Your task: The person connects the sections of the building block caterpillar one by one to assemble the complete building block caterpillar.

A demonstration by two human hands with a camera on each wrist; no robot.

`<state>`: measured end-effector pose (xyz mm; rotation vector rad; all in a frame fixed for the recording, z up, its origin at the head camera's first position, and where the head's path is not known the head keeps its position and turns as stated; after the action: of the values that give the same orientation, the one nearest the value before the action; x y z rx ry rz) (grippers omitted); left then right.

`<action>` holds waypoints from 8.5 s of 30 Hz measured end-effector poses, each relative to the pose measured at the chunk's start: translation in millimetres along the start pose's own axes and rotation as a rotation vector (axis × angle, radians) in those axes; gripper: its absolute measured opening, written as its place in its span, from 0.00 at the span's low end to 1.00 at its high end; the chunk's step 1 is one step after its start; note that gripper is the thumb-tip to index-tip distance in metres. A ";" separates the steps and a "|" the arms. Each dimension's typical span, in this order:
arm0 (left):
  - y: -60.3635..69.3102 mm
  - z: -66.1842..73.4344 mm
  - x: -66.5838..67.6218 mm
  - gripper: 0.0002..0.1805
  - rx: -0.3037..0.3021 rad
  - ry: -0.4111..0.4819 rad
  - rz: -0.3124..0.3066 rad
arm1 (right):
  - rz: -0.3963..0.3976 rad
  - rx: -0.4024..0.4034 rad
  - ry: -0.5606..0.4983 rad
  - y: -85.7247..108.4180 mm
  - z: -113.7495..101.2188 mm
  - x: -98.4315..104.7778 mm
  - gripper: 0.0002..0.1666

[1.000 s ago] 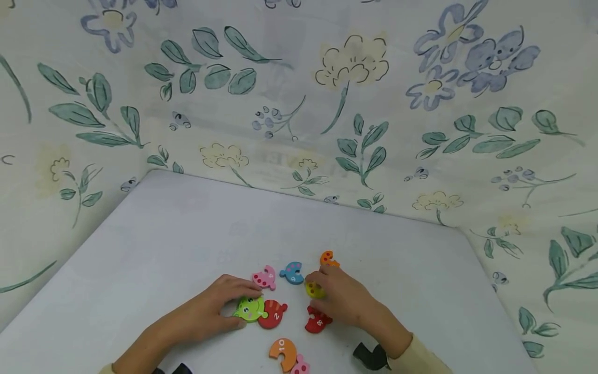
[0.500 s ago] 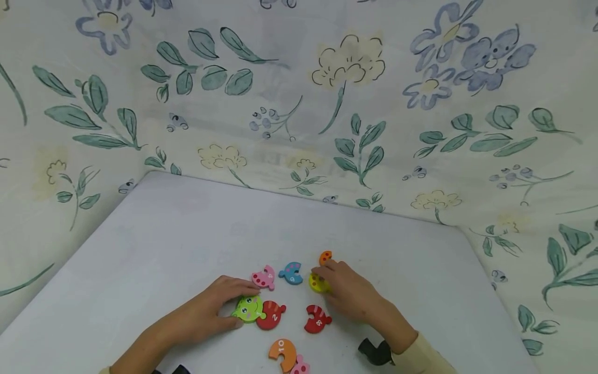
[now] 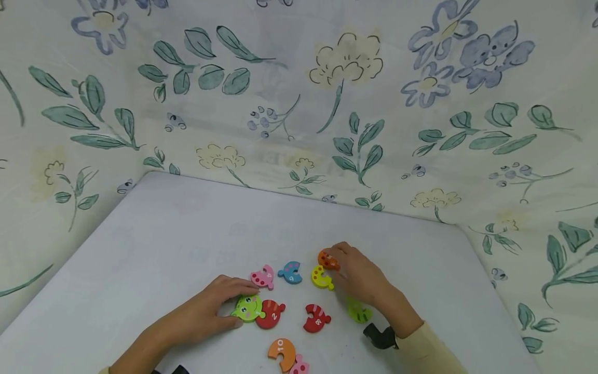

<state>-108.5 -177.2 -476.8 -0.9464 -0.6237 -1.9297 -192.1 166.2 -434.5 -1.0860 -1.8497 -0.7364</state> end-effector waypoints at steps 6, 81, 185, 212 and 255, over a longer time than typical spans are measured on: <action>1.3 -0.1 0.8 0.30 -0.007 0.008 -0.003 | -0.031 0.019 0.008 -14.0 1.9 -0.6 0.32; 1.0 0.9 -6.7 0.30 0.033 0.025 0.049 | 0.047 -0.164 -0.124 -1.7 9.2 -3.4 0.37; 0.9 -0.2 -11.8 0.26 0.002 0.022 0.093 | -0.168 -0.016 -0.131 60.2 -11.5 -14.9 0.34; -1.5 -2.2 -12.0 0.19 -0.119 0.008 0.120 | -0.164 0.008 0.198 -69.8 -108.7 -48.1 0.29; -3.8 -9.8 -5.5 0.26 0.085 -0.048 0.252 | -0.346 0.255 0.166 -23.9 -73.7 -27.7 0.28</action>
<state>-113.6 -179.7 -487.3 -0.9707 -0.5798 -1.6496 -178.8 85.4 -426.0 -0.5325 -1.9457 -0.7362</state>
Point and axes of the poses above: each hand's wrist, its own y-axis away from the middle knuckle, its own x-axis out of the back of the hand, z = x × y, the point moved 1 cm from there along -y, towards the middle knuckle, and after that the axes turned 13 degrees about -y, right-handed, at the moved point
